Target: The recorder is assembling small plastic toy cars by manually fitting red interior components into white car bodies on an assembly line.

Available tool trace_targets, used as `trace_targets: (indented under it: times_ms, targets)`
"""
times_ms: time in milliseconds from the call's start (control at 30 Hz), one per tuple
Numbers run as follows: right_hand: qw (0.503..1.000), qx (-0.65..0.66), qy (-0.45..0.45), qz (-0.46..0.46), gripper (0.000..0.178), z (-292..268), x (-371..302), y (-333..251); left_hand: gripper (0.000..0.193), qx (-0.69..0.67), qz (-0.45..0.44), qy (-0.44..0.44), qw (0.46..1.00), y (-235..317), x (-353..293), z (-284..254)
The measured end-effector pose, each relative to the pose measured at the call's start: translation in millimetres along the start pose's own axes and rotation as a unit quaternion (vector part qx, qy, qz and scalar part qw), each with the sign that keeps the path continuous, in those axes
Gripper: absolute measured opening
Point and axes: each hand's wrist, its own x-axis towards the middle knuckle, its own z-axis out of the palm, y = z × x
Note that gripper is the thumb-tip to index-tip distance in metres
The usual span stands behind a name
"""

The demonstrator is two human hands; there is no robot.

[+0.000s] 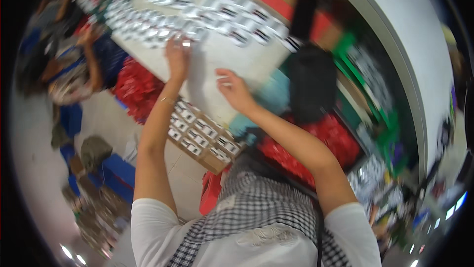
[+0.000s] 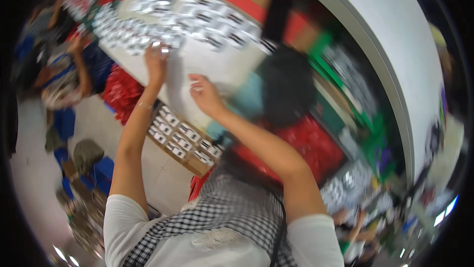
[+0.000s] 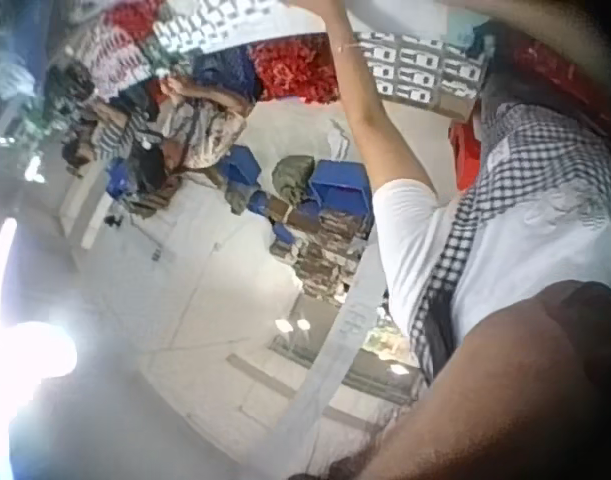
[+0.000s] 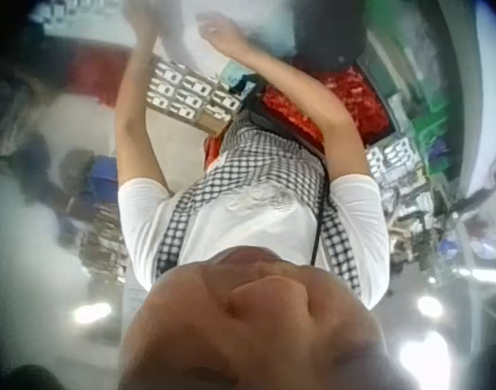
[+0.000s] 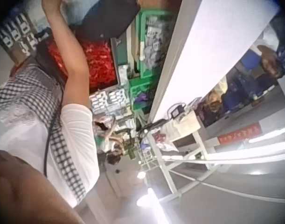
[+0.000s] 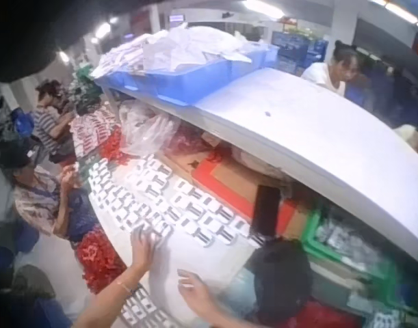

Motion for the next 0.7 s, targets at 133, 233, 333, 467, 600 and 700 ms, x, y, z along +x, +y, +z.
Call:
trace_targets:
  times_ms: [133, 233, 333, 467, 600, 700]
  targets:
    - [0.997, -0.021, 0.074, 0.010, 0.025, -67.7, -136.4, -38.4, 0.045, -0.129, 0.025, -0.059, 0.990, 63.1, -52.2, -17.0]
    - [0.953, -0.137, 0.266, -0.045, 0.016, -106.7, -243.3, -41.6, 0.044, -0.162, 0.013, -0.103, 0.981, 103.7, -95.9, -35.5]
    - [0.817, -0.280, 0.504, -0.008, 0.013, -155.3, -345.7, -16.8, 0.038, -0.186, 0.001, -0.152, 0.971, 148.6, -122.9, -67.5]
    - [0.652, -0.291, 0.677, 0.178, 0.035, -220.4, -481.4, 84.8, 0.036, -0.217, 0.033, -0.148, 0.964, 221.8, -133.6, -108.6]
    - [0.591, -0.368, 0.627, 0.350, 0.072, -244.5, -511.3, 114.9, 0.034, -0.269, 0.070, -0.163, 0.947, 301.7, -138.2, -136.4]
    - [0.631, -0.407, 0.594, 0.287, 0.080, -245.9, -525.3, 126.7, 0.032, -0.296, 0.141, -0.180, 0.928, 360.3, -139.2, -152.5]
